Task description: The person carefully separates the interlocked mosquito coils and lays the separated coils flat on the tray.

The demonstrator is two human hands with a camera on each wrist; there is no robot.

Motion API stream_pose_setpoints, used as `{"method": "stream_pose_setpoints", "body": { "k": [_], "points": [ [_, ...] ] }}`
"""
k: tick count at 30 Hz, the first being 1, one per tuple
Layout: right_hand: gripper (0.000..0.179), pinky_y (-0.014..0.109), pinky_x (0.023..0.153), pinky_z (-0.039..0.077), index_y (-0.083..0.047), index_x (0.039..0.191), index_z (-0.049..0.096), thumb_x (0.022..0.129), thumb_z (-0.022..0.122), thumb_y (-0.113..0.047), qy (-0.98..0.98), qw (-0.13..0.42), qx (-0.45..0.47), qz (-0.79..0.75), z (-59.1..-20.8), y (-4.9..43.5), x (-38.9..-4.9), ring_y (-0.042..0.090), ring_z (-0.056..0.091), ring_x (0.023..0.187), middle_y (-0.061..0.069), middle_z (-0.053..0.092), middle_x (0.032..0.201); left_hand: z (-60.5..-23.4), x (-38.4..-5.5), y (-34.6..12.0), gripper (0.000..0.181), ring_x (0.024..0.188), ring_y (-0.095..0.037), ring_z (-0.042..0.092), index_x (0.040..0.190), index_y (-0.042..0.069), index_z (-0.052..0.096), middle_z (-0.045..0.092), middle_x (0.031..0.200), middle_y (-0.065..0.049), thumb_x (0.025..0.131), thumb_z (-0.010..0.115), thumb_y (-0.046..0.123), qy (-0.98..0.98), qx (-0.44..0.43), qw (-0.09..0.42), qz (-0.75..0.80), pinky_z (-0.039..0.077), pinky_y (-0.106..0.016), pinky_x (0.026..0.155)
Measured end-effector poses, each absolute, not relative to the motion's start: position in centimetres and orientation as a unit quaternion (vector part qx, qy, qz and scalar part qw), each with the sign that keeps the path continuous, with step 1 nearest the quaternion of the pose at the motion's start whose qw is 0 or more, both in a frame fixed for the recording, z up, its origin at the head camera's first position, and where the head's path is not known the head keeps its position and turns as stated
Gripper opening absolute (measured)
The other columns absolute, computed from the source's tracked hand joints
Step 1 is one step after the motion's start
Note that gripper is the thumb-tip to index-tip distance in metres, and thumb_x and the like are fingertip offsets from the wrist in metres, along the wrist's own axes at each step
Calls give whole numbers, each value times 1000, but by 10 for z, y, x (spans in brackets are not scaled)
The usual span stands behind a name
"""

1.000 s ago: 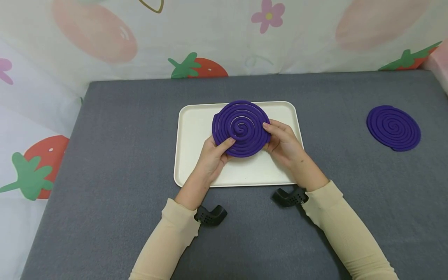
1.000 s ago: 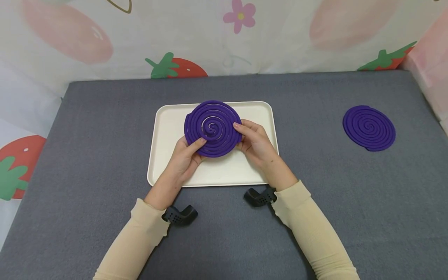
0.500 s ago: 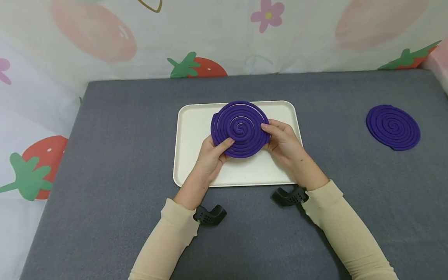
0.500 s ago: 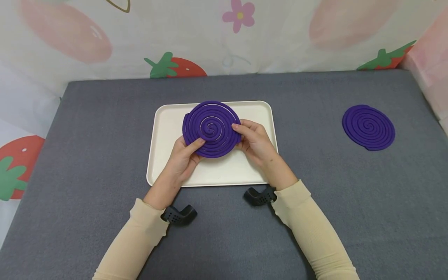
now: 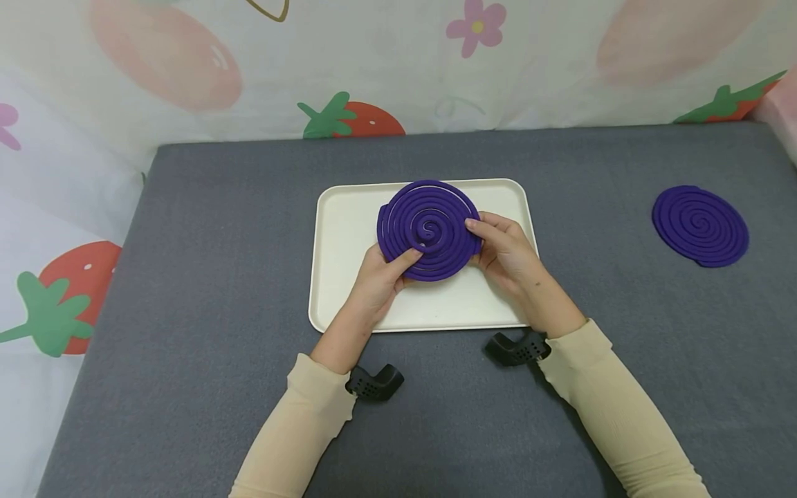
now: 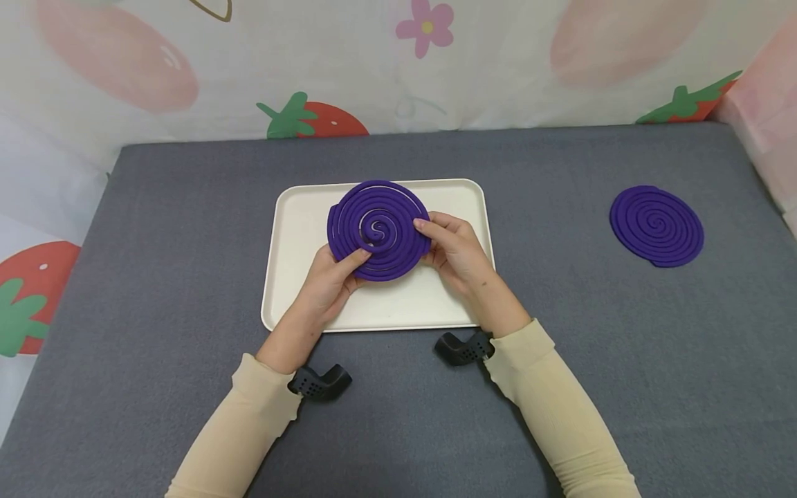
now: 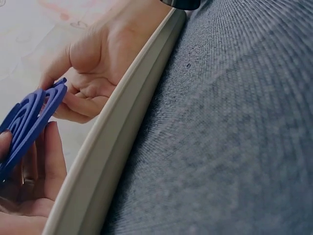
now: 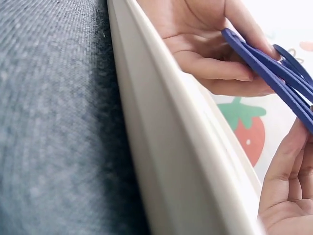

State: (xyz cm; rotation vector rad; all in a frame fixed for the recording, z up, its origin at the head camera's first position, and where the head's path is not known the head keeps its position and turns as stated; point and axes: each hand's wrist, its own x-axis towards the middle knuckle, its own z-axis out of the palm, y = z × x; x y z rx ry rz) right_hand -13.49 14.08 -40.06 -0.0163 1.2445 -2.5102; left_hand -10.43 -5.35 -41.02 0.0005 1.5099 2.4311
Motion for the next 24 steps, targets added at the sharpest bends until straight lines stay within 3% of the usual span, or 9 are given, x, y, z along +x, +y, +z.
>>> {"method": "stream_pose_setpoints", "body": {
  "k": [7,24],
  "points": [
    [15,27,60,56,-5,86,71,92,58,-2,457,166,-30,-873,-404,140,-135,14,66,67,7,69,78,-410,-104,-52,34,87,-11,65,126,-8,46,64,97,0,93,51,-4,537,-4,129,833,55,-31,81],
    [31,23,60,54,-6,87,68,89,43,12,469,163,-9,-868,-401,139,-134,12,65,67,6,68,78,-411,-105,-52,37,87,-10,65,127,-12,45,64,96,-1,92,52,-5,555,-10,139,820,54,-30,83]
  ]
}}
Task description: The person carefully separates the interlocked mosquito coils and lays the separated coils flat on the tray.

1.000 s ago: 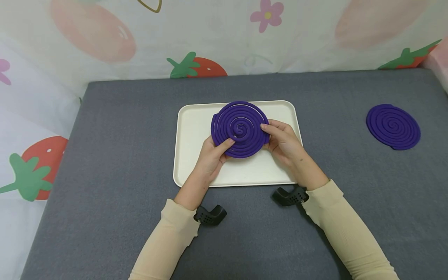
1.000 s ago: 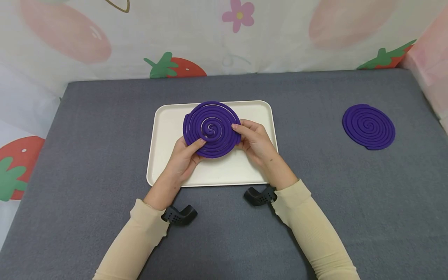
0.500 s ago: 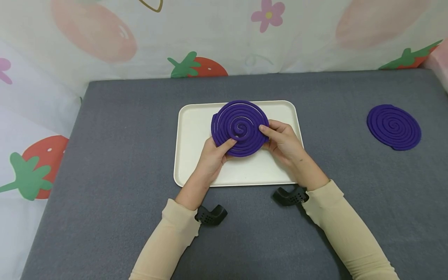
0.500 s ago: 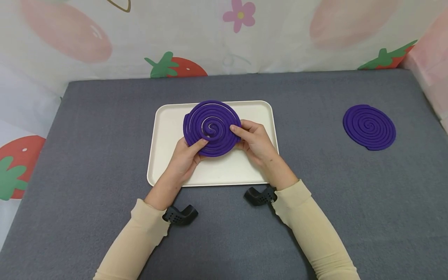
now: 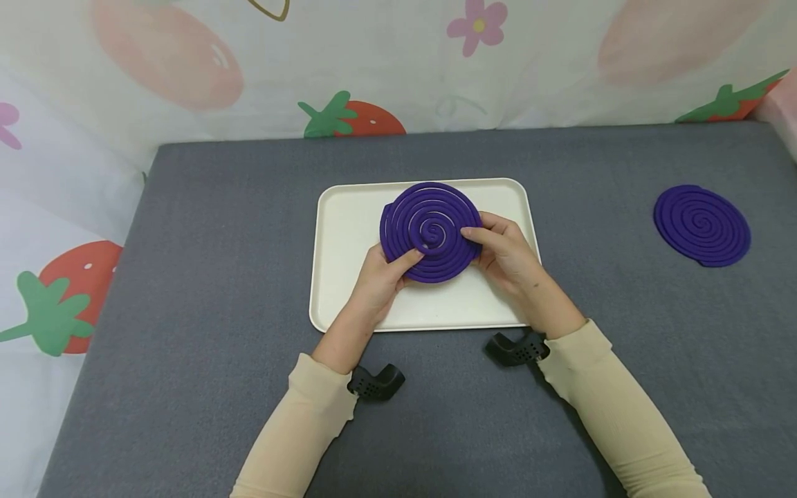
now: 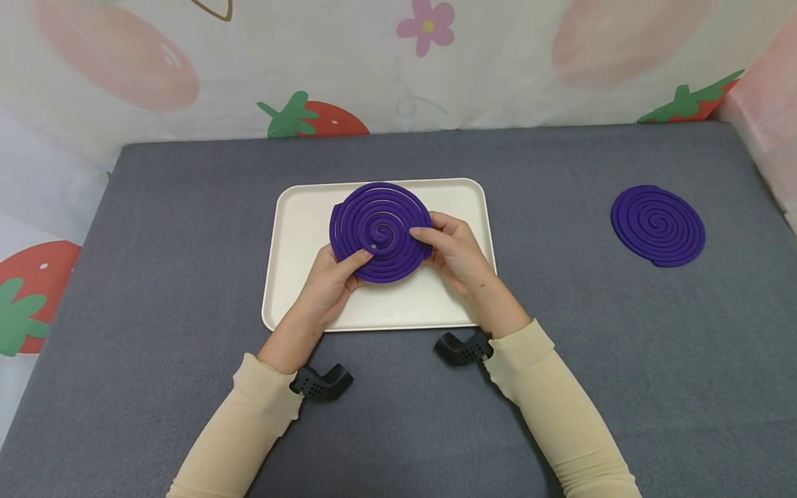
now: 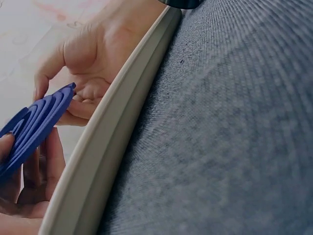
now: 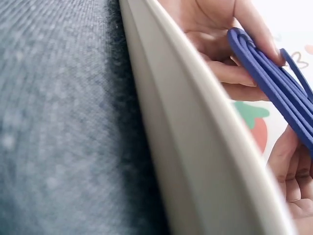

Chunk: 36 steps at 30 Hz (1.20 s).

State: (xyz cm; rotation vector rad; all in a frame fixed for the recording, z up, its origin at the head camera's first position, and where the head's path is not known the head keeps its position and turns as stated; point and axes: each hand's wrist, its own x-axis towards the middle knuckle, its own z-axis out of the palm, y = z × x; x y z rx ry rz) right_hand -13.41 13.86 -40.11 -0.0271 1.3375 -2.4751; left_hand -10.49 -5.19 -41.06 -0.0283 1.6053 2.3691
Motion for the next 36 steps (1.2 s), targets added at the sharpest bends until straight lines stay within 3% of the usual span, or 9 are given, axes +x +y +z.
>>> {"method": "stream_pose_setpoints", "body": {
  "k": [15,22,36],
  "points": [
    [27,27,59,56,-4,92,69,94,44,7,460,181,-56,-868,-403,141,-134,15,67,67,8,69,79,-411,-105,-53,28,85,-9,64,121,-6,48,64,94,1,94,49,-4,526,-24,142,838,54,-26,79],
    [29,20,56,53,-6,84,67,87,43,10,483,178,-31,-857,-400,141,-134,10,63,62,4,67,74,-411,-106,-56,29,84,-10,65,121,-8,48,66,92,2,92,46,-8,514,4,155,844,55,-27,78],
    [27,22,60,54,-6,88,69,89,46,8,483,188,-37,-854,-403,142,-135,12,64,65,5,68,79,-410,-104,-53,31,79,-9,65,119,-4,52,66,90,1,89,55,-3,531,12,144,835,55,-23,68]
  ]
}}
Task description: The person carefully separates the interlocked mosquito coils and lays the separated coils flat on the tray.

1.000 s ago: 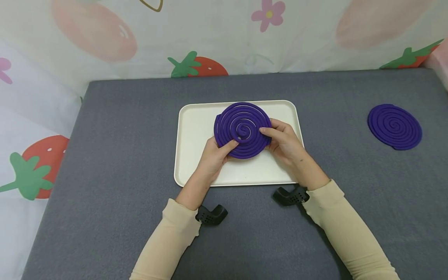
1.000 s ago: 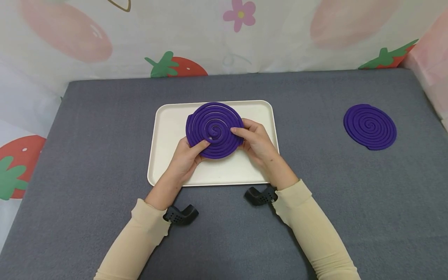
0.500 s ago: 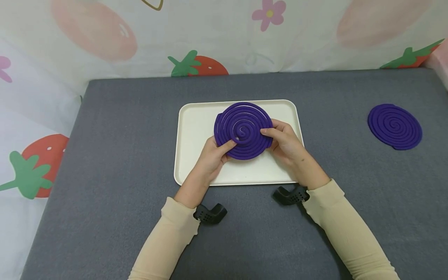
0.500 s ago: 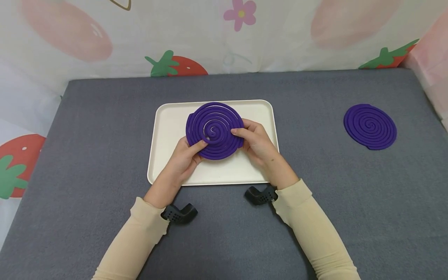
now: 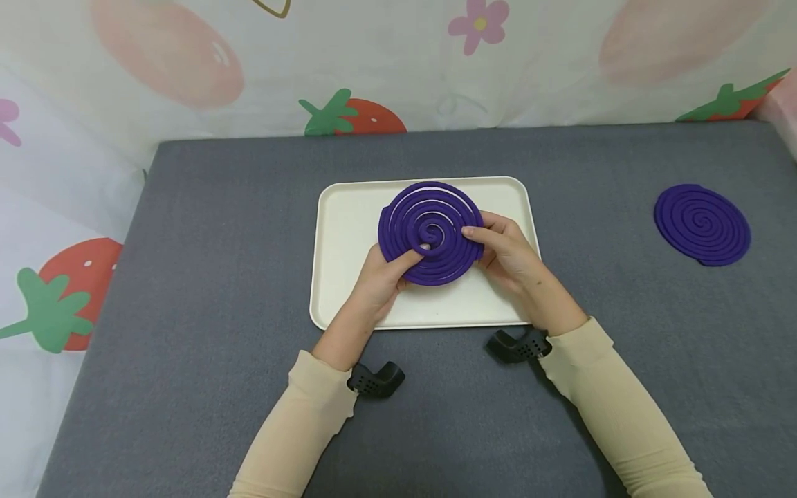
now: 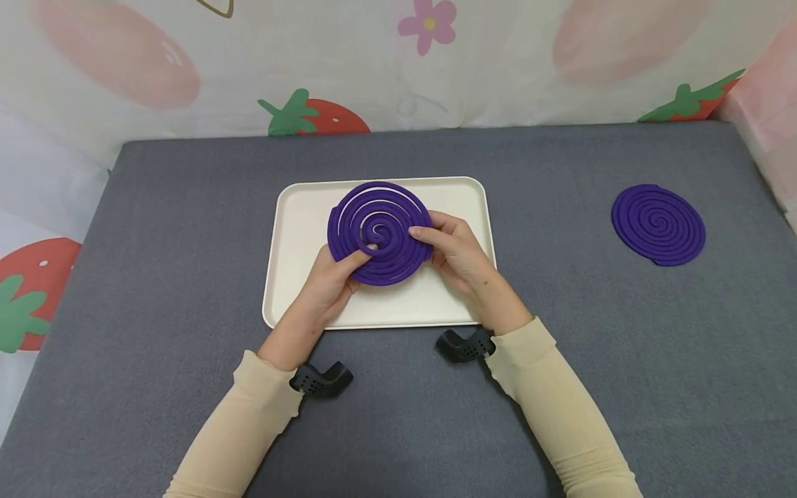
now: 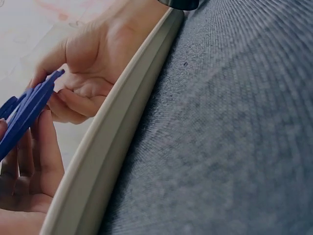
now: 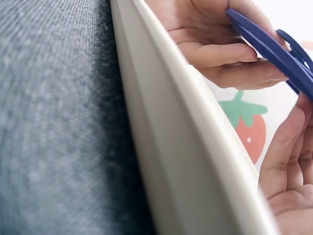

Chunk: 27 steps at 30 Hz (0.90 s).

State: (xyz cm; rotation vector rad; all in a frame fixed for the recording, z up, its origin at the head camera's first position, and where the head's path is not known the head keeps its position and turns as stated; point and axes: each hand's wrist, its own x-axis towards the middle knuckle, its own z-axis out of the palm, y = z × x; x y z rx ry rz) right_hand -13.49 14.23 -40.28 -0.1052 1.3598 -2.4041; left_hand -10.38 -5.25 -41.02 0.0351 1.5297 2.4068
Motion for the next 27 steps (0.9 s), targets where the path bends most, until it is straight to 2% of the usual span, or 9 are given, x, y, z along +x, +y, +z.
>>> {"method": "stream_pose_setpoints", "body": {
  "k": [8,14,17,21,25,27],
  "points": [
    [21,25,63,55,-6,92,68,92,49,4,465,195,-50,-862,-404,142,-135,13,65,69,6,68,81,-410,-104,-52,24,76,-10,66,113,0,54,67,86,1,90,53,-4,509,2,135,850,56,-25,67],
    [4,26,60,55,-6,87,68,89,66,-8,443,187,-58,-875,-405,142,-134,13,65,66,5,68,76,-410,-104,-52,24,77,-10,66,113,1,55,67,88,0,90,51,-5,498,1,134,857,56,-25,69],
    [8,25,59,55,-6,85,68,85,71,-13,436,184,-57,-879,-406,142,-134,13,64,65,4,67,75,-410,-104,-52,23,77,-10,66,112,2,55,67,88,1,90,51,-5,493,2,134,860,56,-25,69],
    [10,24,57,54,-5,86,66,83,73,-11,429,165,-52,-886,-406,141,-134,12,62,65,4,65,76,-411,-104,-52,23,77,-10,66,109,3,55,67,87,1,89,51,-5,490,5,132,862,56,-25,69],
    [13,20,56,53,-7,90,66,80,73,-1,452,118,-40,-883,-405,140,-135,12,61,67,5,63,80,-411,-104,-52,24,78,-10,66,109,3,56,67,89,1,87,52,-6,495,6,134,858,56,-25,70],
    [17,19,56,52,-8,91,67,82,68,7,472,97,-34,-876,-404,139,-135,12,60,68,5,62,81,-411,-104,-52,25,79,-10,66,111,1,55,67,89,1,87,53,-6,502,5,138,854,55,-25,70]
  ]
}}
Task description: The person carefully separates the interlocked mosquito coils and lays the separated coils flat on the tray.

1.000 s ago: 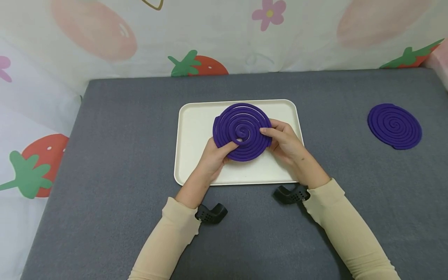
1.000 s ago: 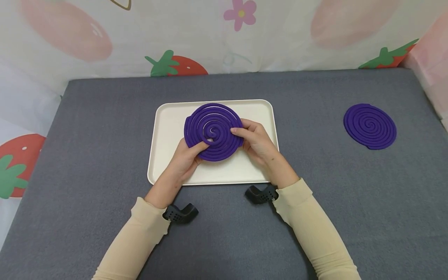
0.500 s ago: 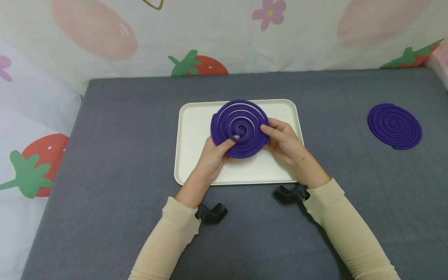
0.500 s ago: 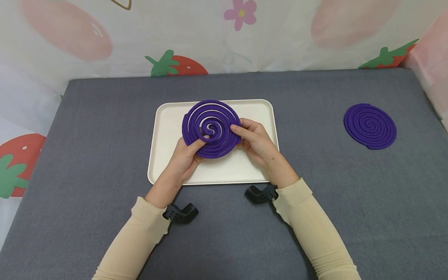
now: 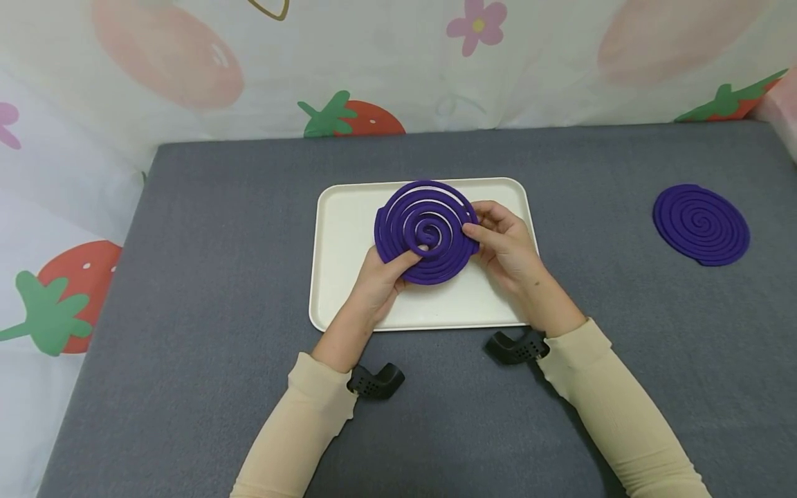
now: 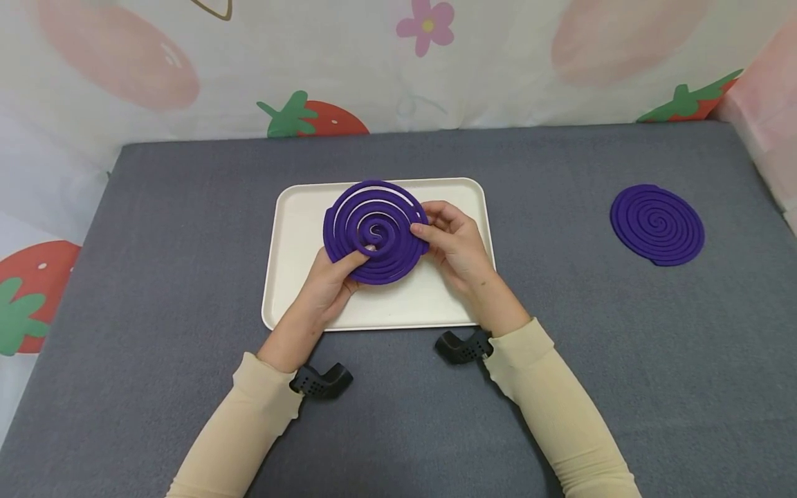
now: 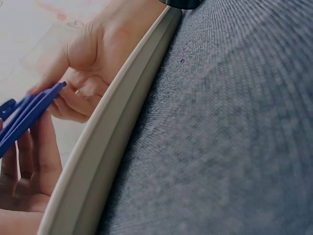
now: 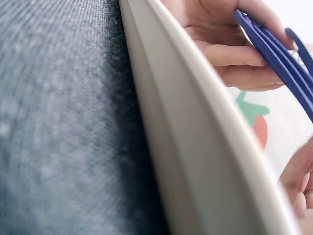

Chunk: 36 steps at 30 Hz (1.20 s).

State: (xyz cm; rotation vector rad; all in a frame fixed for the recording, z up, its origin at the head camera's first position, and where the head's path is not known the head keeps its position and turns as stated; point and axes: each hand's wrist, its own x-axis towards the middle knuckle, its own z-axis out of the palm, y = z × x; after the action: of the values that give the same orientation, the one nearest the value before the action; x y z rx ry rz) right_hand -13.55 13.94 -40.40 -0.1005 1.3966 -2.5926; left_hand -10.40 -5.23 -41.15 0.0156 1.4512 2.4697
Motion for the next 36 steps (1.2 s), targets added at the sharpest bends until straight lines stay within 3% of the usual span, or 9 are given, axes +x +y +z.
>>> {"method": "stream_pose_setpoints", "body": {
  "k": [6,12,23,27,31,36],
  "points": [
    [36,17,55,50,-10,87,68,85,50,20,504,67,-24,-860,-403,140,-136,11,57,68,3,60,78,-411,-103,-53,35,81,-10,65,119,-3,50,66,92,0,85,52,-8,511,10,153,846,55,-25,72],
    [36,16,53,48,-10,86,69,83,51,20,511,63,-25,-857,-402,141,-136,11,56,66,2,59,76,-409,-102,-54,40,84,-11,65,122,-1,46,64,97,0,83,51,-9,494,18,162,854,55,-25,73],
    [33,16,52,47,-10,86,69,84,52,18,516,71,-29,-853,-399,141,-135,10,55,65,3,59,75,-407,-100,-54,37,84,-10,64,113,6,52,65,98,0,80,50,-9,455,51,164,874,54,-23,74],
    [32,16,51,48,-9,85,69,84,52,19,507,61,-10,-860,-399,144,-137,11,56,64,3,60,75,-406,-101,-55,45,89,-14,65,125,-2,47,64,104,-4,81,46,-8,443,72,186,874,55,-29,77],
    [31,17,52,49,-8,84,68,84,52,19,500,58,4,-864,-400,148,-140,11,58,64,3,61,76,-406,-102,-56,59,96,-18,63,137,-12,29,58,112,-10,80,44,-11,467,88,217,853,54,-36,83],
    [30,16,50,48,-8,84,68,86,52,17,507,76,3,-858,-400,150,-141,10,57,62,3,61,76,-405,-102,-57,59,95,-16,63,135,-13,31,58,108,-8,78,45,-14,489,91,215,840,54,-34,83]
  ]
}}
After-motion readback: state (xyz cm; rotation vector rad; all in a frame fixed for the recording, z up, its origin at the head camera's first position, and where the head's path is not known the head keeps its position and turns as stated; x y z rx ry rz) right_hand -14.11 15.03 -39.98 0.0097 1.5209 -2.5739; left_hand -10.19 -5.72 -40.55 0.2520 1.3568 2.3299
